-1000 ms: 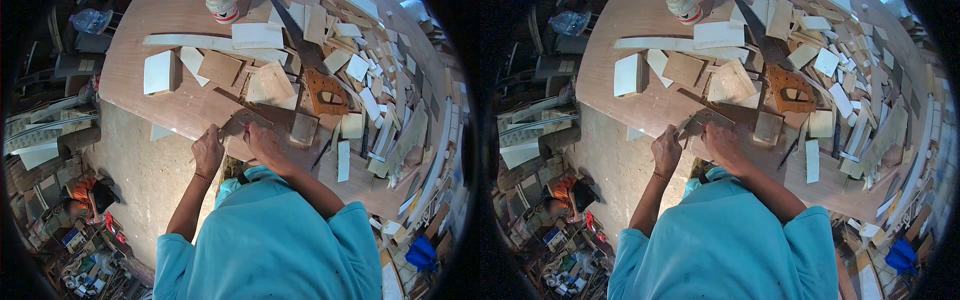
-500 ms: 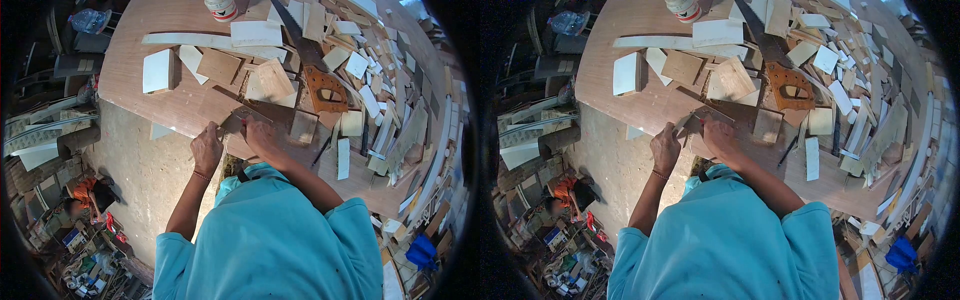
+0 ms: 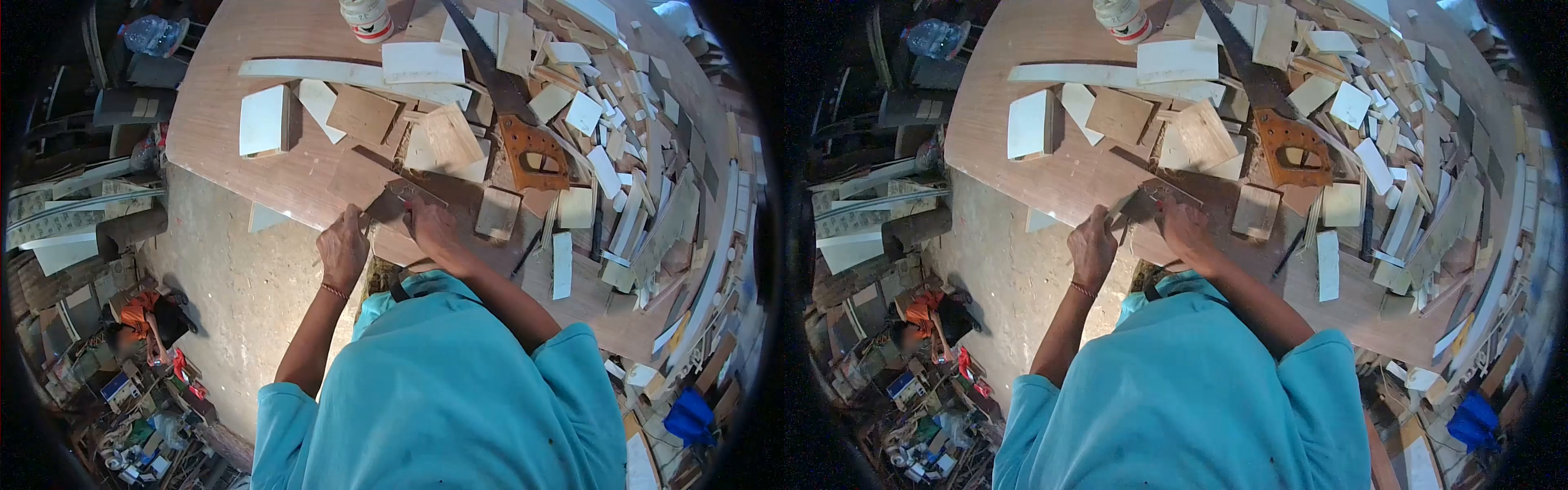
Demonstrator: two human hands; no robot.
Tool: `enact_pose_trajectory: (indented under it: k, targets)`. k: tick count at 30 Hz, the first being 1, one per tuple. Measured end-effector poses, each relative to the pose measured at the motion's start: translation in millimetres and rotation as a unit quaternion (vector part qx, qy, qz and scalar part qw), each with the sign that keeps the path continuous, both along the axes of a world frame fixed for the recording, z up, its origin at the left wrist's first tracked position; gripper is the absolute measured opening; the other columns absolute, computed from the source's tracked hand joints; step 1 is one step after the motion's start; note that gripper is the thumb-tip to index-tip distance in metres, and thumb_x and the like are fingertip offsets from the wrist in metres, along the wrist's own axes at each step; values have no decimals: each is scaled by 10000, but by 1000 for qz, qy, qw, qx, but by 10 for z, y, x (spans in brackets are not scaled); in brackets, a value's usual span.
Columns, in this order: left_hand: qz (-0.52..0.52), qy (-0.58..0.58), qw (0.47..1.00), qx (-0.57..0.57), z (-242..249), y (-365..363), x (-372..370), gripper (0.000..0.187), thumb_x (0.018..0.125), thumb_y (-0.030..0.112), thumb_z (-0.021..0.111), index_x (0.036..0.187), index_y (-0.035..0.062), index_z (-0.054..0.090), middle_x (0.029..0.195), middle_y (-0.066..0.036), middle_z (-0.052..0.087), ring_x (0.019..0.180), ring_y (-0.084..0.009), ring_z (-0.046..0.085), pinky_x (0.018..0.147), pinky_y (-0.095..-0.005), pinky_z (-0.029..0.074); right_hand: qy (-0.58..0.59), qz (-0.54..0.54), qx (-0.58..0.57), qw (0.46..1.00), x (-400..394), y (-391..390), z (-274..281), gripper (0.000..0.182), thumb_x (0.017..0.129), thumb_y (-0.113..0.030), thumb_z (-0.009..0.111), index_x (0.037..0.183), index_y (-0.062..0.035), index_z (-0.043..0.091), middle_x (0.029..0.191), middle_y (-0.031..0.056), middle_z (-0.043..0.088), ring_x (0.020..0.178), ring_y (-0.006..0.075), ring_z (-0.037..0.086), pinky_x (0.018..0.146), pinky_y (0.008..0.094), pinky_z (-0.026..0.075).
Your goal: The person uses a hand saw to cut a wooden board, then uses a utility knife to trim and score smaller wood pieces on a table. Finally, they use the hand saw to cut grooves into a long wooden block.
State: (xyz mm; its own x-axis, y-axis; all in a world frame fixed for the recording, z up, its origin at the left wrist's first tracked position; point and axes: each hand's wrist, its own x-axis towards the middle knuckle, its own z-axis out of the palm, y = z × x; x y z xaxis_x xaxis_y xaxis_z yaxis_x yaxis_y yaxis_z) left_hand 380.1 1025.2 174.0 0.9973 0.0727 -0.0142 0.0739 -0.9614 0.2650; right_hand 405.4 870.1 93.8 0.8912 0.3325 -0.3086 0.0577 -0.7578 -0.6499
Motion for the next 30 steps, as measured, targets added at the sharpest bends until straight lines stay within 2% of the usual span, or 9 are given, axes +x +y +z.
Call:
enact_pose_trajectory:
  k: [4,9,12,15,18,21,25,28,30]
  targets:
    - [7,10,1000,-12,-12,-11,-35,137,722,19,514,844,66,476,733,-127,603,611,-307,587,486,-397,432,70,19,-1,997,18,-59,286,231,854,-159,372,864,37,495,714,256,574,721,392,592,643,510,447]
    - [0,4,1000,-19,7,-19,-40,136,716,16,519,835,65,475,727,-118,602,607,-300,588,480,-383,436,47,27,3,999,34,-51,465,225,837,-195,449,839,27,486,702,239,576,710,381,594,625,493,452]
    - [2,11,1000,-18,8,-21,-52,138,713,14,520,831,67,475,721,-110,601,606,-291,590,477,-375,438,6,15,2,1000,52,-25,414,228,842,-225,456,810,-5,504,645,222,578,631,379,591,571,466,472]
    - [-5,-4,1000,-13,-28,-22,-49,135,717,20,524,831,73,477,718,-105,600,597,-286,590,473,-373,440,-30,23,16,999,52,-18,258,218,847,-219,449,821,-9,501,656,223,579,643,382,590,571,470,469]
    - [-6,-11,1000,-15,-18,-13,-49,129,724,28,530,832,74,477,716,-106,600,582,-289,586,466,-371,438,4,23,17,1000,57,-33,336,219,851,-217,442,833,-6,498,663,221,581,644,384,588,571,473,466]
    - [-12,-9,1000,-10,-34,-16,-62,129,725,32,532,834,73,477,712,-104,600,575,-289,585,461,-371,437,-3,16,8,1000,19,-34,383,219,848,-221,447,845,-7,497,665,217,583,637,382,588,567,475,462]
    - [-3,-1,1000,-9,-14,-15,-37,135,721,28,526,839,75,481,706,-102,600,576,-288,585,464,-371,439,-2,20,11,1000,72,17,172,225,845,-231,454,847,-10,497,672,213,586,642,381,589,572,480,460]
    - [-6,-7,1000,-9,-14,-26,-39,144,719,23,521,848,75,484,707,-103,600,578,-290,584,468,-372,440,-11,16,5,1000,77,22,268,224,840,-230,458,847,-10,497,673,208,589,654,380,591,576,481,461]
    - [-10,-10,1000,-10,-19,-10,-49,151,717,20,519,854,73,485,709,-104,599,579,-291,584,470,-372,441,48,26,4,998,45,14,379,208,829,-204,464,870,-3,503,728,225,595,722,371,604,610,488,469]
